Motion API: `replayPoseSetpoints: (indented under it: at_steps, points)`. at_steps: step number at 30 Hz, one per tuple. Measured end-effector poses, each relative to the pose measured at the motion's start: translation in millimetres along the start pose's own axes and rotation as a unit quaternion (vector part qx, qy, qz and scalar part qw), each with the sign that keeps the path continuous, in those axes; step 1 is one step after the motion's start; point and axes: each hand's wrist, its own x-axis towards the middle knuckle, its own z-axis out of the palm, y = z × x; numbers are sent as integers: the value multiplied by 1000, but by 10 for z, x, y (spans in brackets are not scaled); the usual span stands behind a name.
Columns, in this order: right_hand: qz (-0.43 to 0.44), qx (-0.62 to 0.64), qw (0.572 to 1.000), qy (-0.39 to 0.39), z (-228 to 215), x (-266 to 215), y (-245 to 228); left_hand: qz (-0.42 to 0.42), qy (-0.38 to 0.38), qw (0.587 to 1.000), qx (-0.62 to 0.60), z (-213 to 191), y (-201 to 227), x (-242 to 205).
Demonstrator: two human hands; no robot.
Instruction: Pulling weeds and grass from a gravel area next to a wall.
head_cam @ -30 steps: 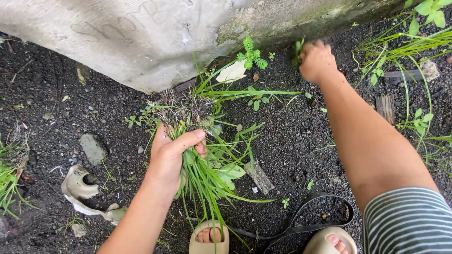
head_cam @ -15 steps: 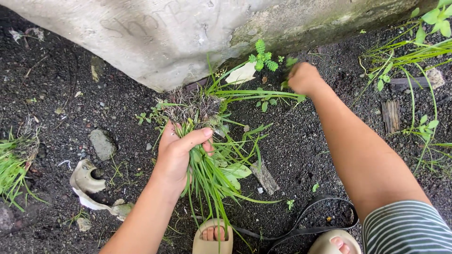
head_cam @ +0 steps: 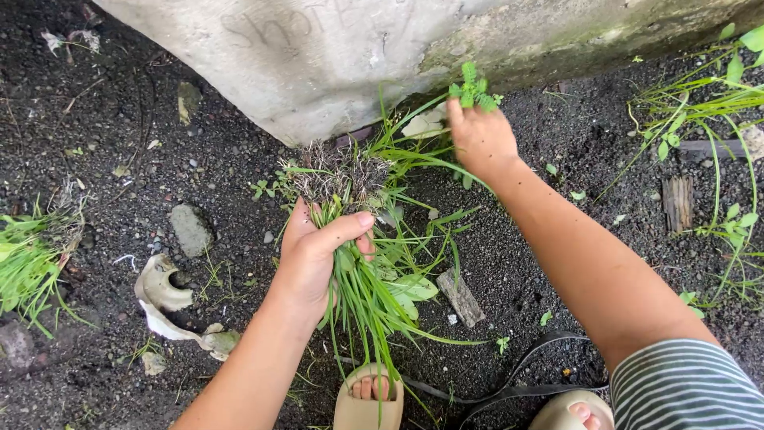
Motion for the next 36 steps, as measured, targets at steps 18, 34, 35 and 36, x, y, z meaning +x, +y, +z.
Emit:
replayPoseSetpoints:
  at_steps: [18, 34, 35, 36]
  points:
    - [253, 140, 935, -207, 95, 18, 485, 2, -1, 1000, 2, -12, 75, -157]
    - [522, 731, 407, 165, 336, -374, 609, 22, -26, 999, 6, -5, 82, -203]
    - [541, 615, 567, 89, 310, -355, 461, 17, -25, 1000, 7, -9, 81, -211]
    - [537, 469, 701, 11, 284, -334, 313, 13, -24, 1000, 7, -14, 82, -217]
